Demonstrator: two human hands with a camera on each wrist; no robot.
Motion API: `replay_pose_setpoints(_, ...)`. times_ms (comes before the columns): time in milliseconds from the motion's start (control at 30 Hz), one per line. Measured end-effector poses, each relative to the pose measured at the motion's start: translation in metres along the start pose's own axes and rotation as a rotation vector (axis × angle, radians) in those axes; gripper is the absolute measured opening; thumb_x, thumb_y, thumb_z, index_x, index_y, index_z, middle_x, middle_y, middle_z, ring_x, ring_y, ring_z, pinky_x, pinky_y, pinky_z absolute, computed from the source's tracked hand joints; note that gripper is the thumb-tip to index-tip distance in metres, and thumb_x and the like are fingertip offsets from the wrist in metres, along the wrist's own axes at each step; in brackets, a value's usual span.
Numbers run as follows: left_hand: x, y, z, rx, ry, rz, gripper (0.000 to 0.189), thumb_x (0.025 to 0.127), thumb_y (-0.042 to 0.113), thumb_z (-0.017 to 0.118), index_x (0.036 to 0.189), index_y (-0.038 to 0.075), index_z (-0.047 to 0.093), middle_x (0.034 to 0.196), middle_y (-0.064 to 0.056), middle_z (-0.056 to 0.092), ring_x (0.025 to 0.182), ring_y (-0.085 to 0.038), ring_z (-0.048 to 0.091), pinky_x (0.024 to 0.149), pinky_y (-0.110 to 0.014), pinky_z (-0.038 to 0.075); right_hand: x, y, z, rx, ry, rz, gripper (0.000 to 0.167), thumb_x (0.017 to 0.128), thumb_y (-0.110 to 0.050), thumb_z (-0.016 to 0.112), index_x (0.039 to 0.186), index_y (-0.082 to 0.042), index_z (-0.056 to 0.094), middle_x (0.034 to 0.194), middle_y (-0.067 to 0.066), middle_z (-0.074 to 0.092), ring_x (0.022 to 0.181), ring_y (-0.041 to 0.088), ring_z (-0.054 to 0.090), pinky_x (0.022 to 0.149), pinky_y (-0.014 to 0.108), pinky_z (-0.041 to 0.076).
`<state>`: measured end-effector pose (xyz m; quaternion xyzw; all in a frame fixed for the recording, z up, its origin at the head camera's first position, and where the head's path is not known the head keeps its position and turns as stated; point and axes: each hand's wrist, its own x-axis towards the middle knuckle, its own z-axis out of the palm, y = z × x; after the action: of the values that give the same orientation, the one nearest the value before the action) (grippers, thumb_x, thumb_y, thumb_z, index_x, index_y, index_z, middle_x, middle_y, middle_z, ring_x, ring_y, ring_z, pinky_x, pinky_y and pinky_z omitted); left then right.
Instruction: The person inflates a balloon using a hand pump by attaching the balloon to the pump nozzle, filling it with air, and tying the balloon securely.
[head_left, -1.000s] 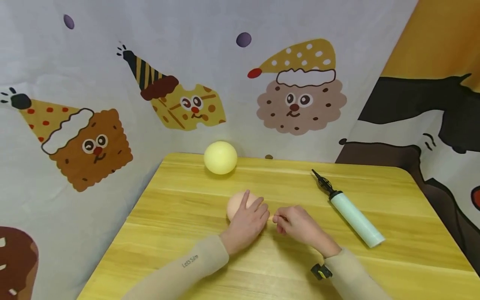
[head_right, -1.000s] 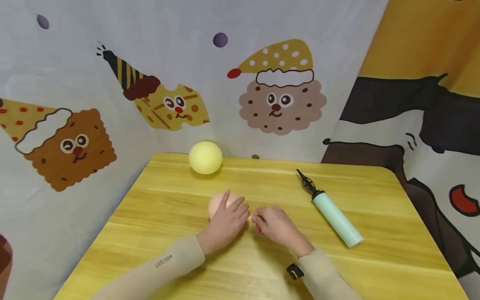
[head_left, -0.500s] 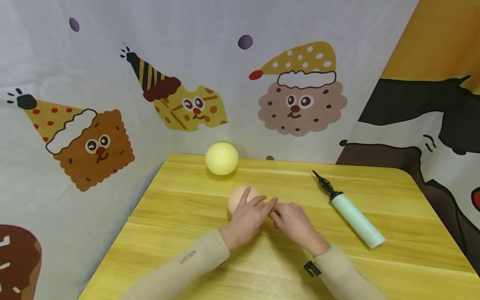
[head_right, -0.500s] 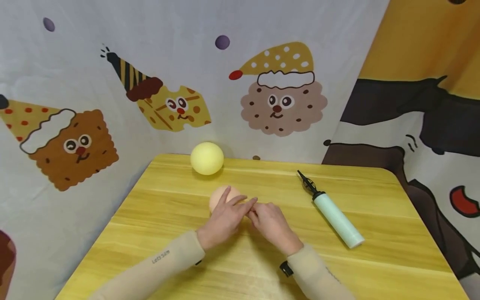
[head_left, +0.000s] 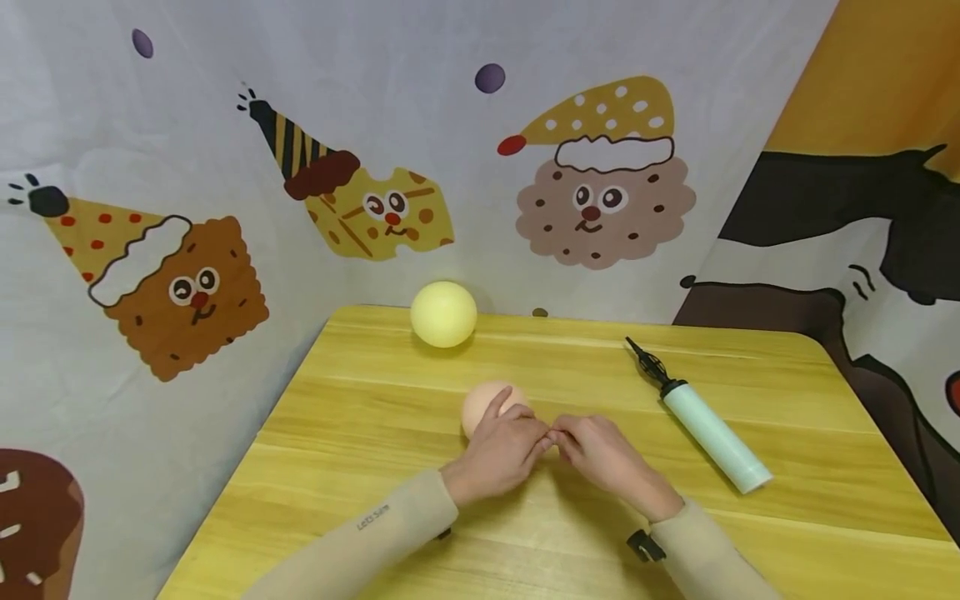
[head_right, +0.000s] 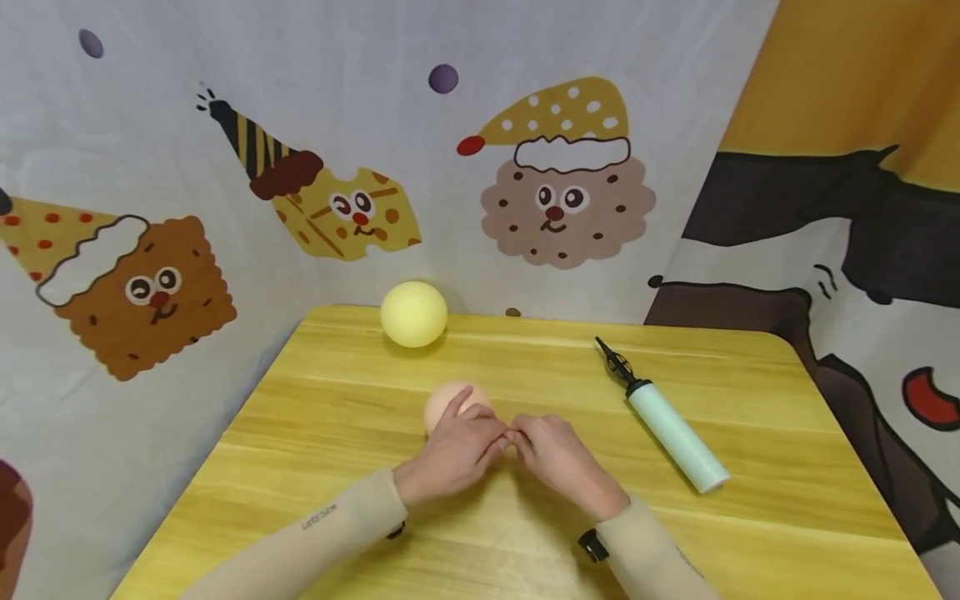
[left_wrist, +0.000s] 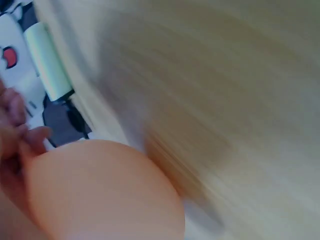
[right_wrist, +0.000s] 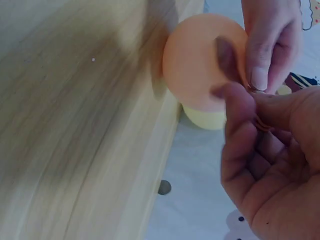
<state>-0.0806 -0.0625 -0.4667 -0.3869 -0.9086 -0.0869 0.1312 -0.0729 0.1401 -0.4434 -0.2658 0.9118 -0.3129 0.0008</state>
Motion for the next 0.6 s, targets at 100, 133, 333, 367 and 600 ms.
replay_pose_setpoints(100,0.0,-0.007,-0.001,0.103,0.077,0.07,0.028,0.111,0.036,0.049,0.1,0.025,0.073,0.093,0.015,0.075,0.102,-0.012,0.064,0.12,-0.055,0.029,-0.008,-0.001,-0.007,-0.015,0.059,-0.019,0.016,0.102,-0.008,0.066,0.087,-0.014,0.069,0.065,-0.016,0.05,0.056,-0.002,0.043,0.053,0.022,0.042)
replay_pose_setpoints(133,0.001,-0.011,-0.002,0.13,0.108,0.092,0.027,0.11,0.036,0.051,0.097,0.025,0.072,0.09,0.014,0.075,0.099,-0.012,0.065,0.118,-0.056,0.032,-0.011,-0.001,-0.009,-0.02,0.084,-0.026,0.015,0.101,-0.009,0.067,0.087,-0.015,0.069,0.065,-0.016,0.049,0.056,-0.002,0.042,0.052,0.021,0.041)
replay_pose_setpoints(333,0.002,-0.038,-0.007,0.222,0.278,0.183,0.036,0.11,0.047,0.046,0.09,0.025,0.066,0.079,0.013,0.072,0.091,-0.014,0.064,0.111,-0.055,0.041,-0.031,-0.004,-0.027,-0.029,0.234,-0.105,0.017,0.097,-0.007,0.072,0.088,-0.02,0.068,0.065,-0.021,0.044,0.052,-0.007,0.033,0.044,0.018,0.034)
replay_pose_setpoints(367,0.002,-0.044,-0.007,0.236,0.308,0.198,0.039,0.11,0.049,0.044,0.09,0.025,0.066,0.078,0.012,0.071,0.09,-0.014,0.064,0.109,-0.055,0.042,-0.034,-0.005,-0.03,-0.035,0.252,-0.127,0.017,0.096,-0.006,0.073,0.089,-0.021,0.068,0.065,-0.022,0.044,0.052,-0.007,0.033,0.043,0.017,0.033)
replay_pose_setpoints(600,0.0,-0.087,-0.012,0.182,0.441,0.214,0.053,0.11,0.055,0.031,0.092,0.02,0.068,0.078,0.01,0.072,0.088,-0.016,0.063,0.103,-0.055,0.046,-0.047,-0.008,-0.053,-0.091,0.309,-0.203,0.023,0.09,0.0,0.077,0.09,-0.021,0.068,0.066,-0.02,0.047,0.052,-0.01,0.031,0.043,0.012,0.03)
